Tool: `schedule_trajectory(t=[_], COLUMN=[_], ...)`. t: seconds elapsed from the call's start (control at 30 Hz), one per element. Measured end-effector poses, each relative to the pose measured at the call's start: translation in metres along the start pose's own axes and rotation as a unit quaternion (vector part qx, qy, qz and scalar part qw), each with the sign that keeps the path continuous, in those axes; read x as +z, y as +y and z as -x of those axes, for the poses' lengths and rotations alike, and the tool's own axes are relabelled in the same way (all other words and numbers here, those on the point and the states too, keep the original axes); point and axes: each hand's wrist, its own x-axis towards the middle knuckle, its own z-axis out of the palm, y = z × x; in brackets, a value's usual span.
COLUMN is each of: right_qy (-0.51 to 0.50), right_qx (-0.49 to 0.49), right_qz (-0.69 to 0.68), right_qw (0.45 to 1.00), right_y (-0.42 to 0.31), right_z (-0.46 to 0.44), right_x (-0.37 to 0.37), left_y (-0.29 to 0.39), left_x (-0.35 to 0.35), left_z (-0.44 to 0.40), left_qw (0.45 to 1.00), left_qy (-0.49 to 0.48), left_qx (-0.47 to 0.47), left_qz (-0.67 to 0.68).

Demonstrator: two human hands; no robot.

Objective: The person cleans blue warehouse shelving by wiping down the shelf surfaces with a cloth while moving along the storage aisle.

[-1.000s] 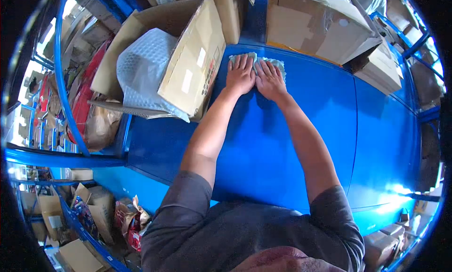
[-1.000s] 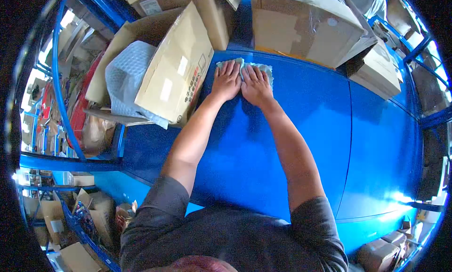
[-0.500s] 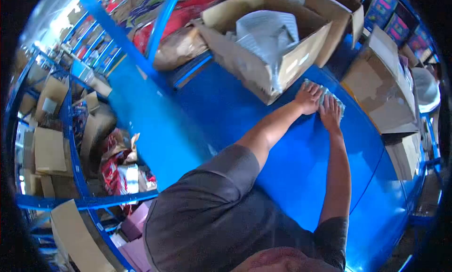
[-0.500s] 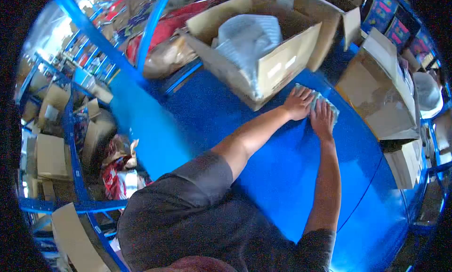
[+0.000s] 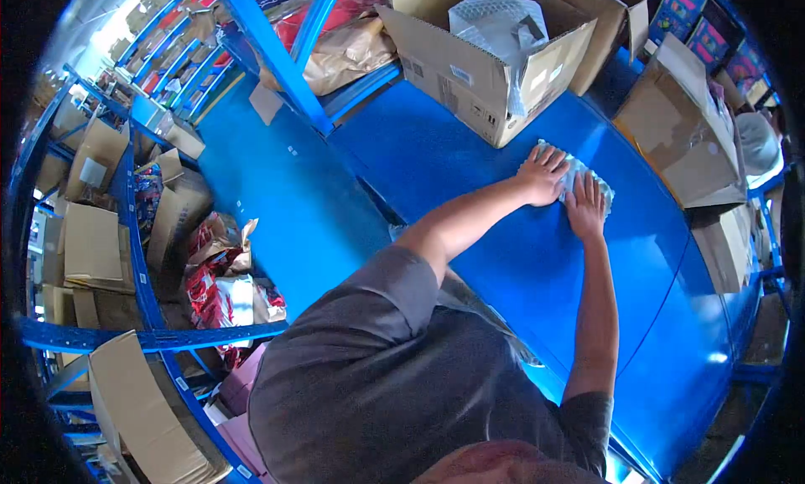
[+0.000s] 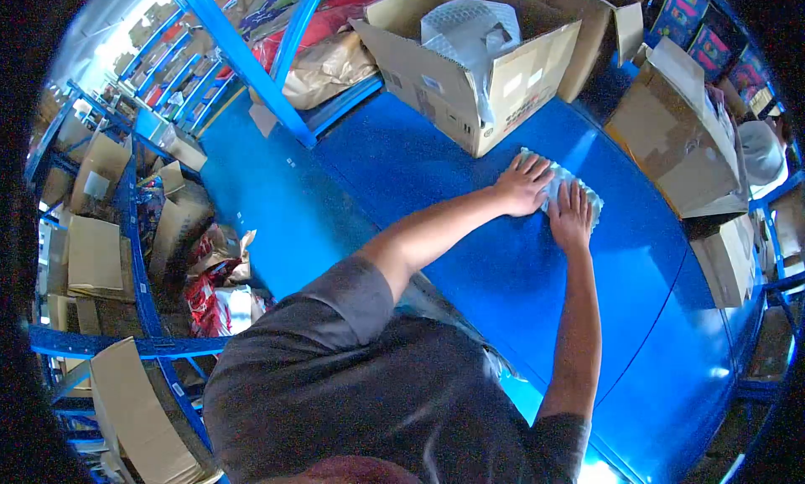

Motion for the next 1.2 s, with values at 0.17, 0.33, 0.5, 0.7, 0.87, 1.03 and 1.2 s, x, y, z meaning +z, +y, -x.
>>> schedule_trajectory(t=[0.17,0.33,0.5,0.7,0.87,1.03,1.2], right_qy=[0.064,0.061,0.036,0.005,0.017,0.051,0.080], right_qx=[-0.056,-0.094,-0.071,-0.054,-0.068,-0.050,0.033], right_qz=[-0.009,-0.029,-0.062,-0.092,-0.124,-0.096,-0.046], right_qw=[0.996,0.993,0.995,0.994,0.990,0.993,0.995], right_y=[-0.015,-0.045,-0.074,-0.080,-0.062,-0.019,0.031], right_z=[0.051,0.121,0.183,0.187,0.167,0.111,0.056], right_x=[-0.010,-0.033,-0.054,-0.077,-0.061,-0.042,-0.028], left_y=[0.017,0.037,0.076,0.086,0.084,0.080,0.073], left_x=[-0.028,-0.048,-0.082,-0.095,-0.077,-0.050,-0.013], left_z=[0.048,0.106,0.159,0.160,0.124,0.044,-0.036], left_qw=[0.998,0.996,0.994,0.994,0.987,0.985,0.978], left_qy=[0.011,-0.048,-0.082,-0.049,-0.117,-0.137,-0.156], left_qx=[0.057,0.069,0.050,0.072,0.106,0.107,0.135], left_qz=[-0.005,0.026,0.046,0.063,0.030,0.000,-0.007])
